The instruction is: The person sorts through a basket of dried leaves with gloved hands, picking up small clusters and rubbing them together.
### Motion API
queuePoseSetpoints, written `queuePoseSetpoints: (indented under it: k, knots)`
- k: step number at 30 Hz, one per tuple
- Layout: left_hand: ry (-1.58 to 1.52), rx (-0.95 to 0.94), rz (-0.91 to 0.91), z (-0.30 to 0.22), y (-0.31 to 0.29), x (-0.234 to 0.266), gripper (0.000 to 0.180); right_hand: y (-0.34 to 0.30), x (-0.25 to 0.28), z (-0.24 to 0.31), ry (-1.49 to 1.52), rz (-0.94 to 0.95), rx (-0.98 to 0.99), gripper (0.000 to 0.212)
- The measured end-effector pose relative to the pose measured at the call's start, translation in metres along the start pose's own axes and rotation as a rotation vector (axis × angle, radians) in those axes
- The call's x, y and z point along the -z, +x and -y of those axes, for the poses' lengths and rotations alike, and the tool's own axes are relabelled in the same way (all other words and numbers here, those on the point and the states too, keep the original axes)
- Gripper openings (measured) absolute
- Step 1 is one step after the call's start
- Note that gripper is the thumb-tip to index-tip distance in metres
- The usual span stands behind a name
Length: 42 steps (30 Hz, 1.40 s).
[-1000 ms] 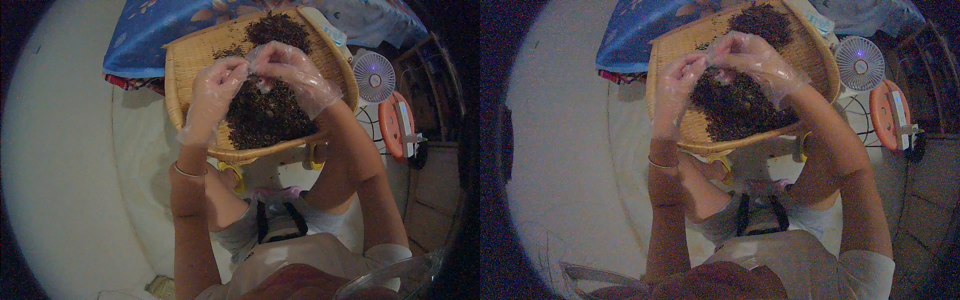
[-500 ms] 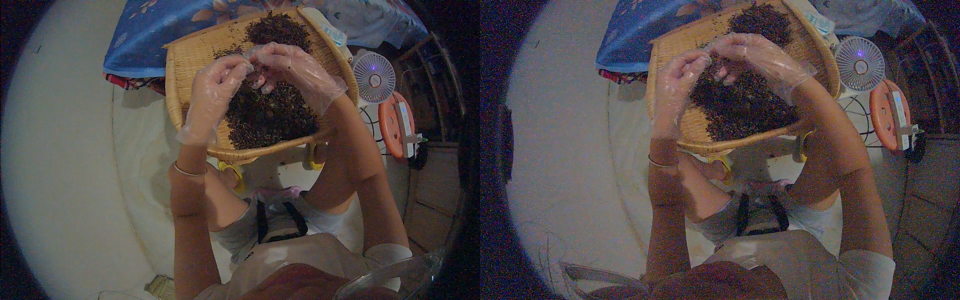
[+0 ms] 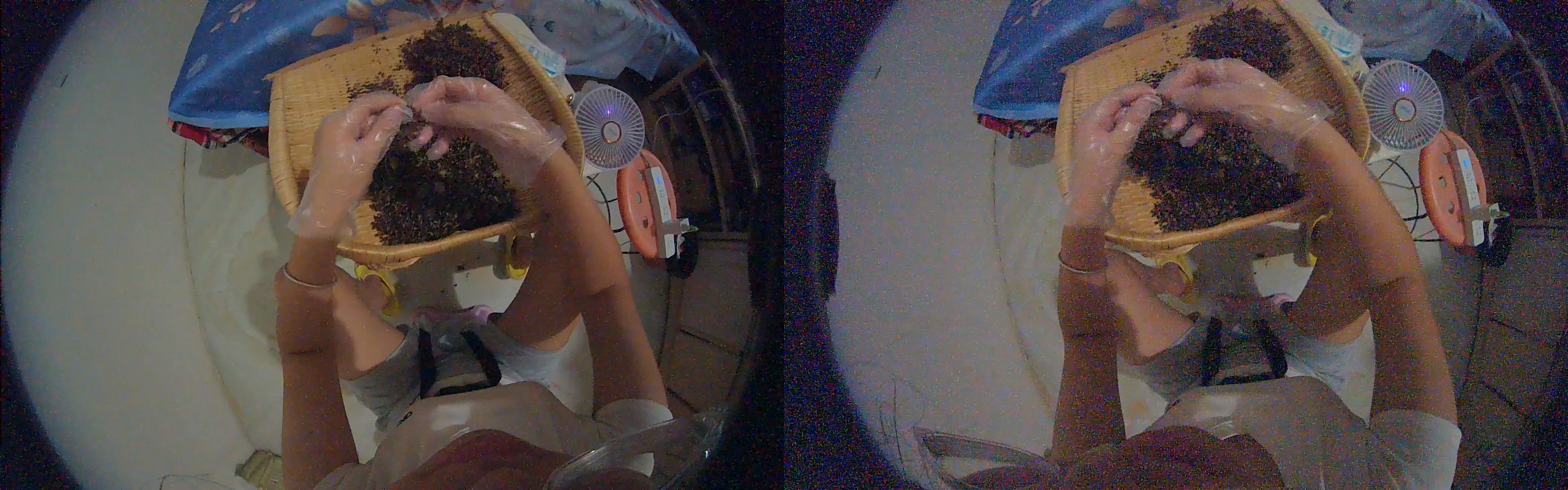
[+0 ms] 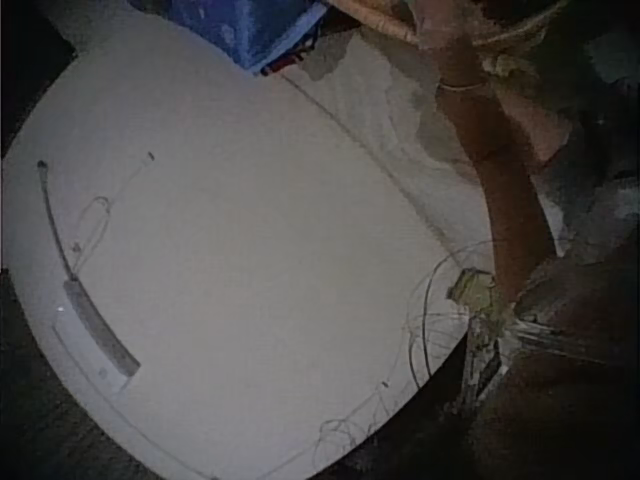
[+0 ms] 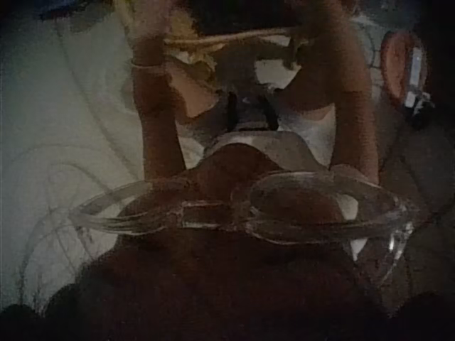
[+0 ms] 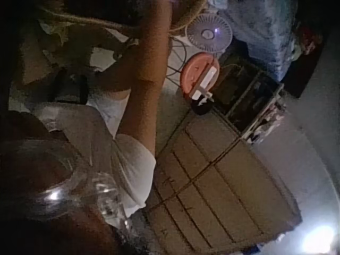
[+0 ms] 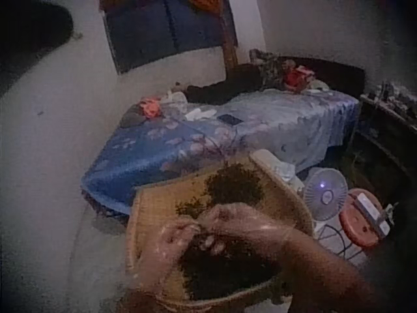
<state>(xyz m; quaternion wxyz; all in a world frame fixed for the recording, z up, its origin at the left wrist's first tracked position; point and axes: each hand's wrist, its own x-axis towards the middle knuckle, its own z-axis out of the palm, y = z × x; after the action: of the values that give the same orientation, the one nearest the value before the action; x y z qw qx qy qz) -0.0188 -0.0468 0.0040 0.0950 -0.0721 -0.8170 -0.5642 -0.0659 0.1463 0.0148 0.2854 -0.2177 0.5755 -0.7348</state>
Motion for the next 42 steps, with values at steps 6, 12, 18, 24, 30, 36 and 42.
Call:
queuePoseSetpoints:
  k: [6,12,18,24,30,36,42]
  knots:
    - [-0.086,-0.011,-0.006,0.001,0.0,-0.003,0.018,0.002,0.005,-0.002,0.0,0.0,-0.044,0.026]
    - [0.028,-0.06,-0.044,-0.001,0.0,-0.001,0.017,0.001,0.001,0.002,0.076,-0.051,-0.057,0.028]
    - [-0.084,0.015,-0.003,0.004,-0.001,-0.004,0.018,0.002,0.007,-0.009,-0.043,0.021,-0.005,0.03]
    - [-0.059,0.0,-0.013,0.007,0.0,-0.002,0.018,0.004,0.007,-0.008,0.0,0.022,-0.017,0.033]
    - [-0.019,0.011,-0.104,-0.003,-0.001,-0.001,0.018,0.002,0.001,-0.003,0.044,-0.006,-0.003,0.034]
    - [-0.03,-0.03,-0.067,0.002,0.0,-0.001,0.016,0.003,-0.004,-0.009,-0.035,0.004,-0.027,0.039]
    - [0.021,-0.007,-0.177,-0.006,-0.001,-0.003,0.015,0.001,-0.004,0.003,0.019,0.006,-0.013,0.042]
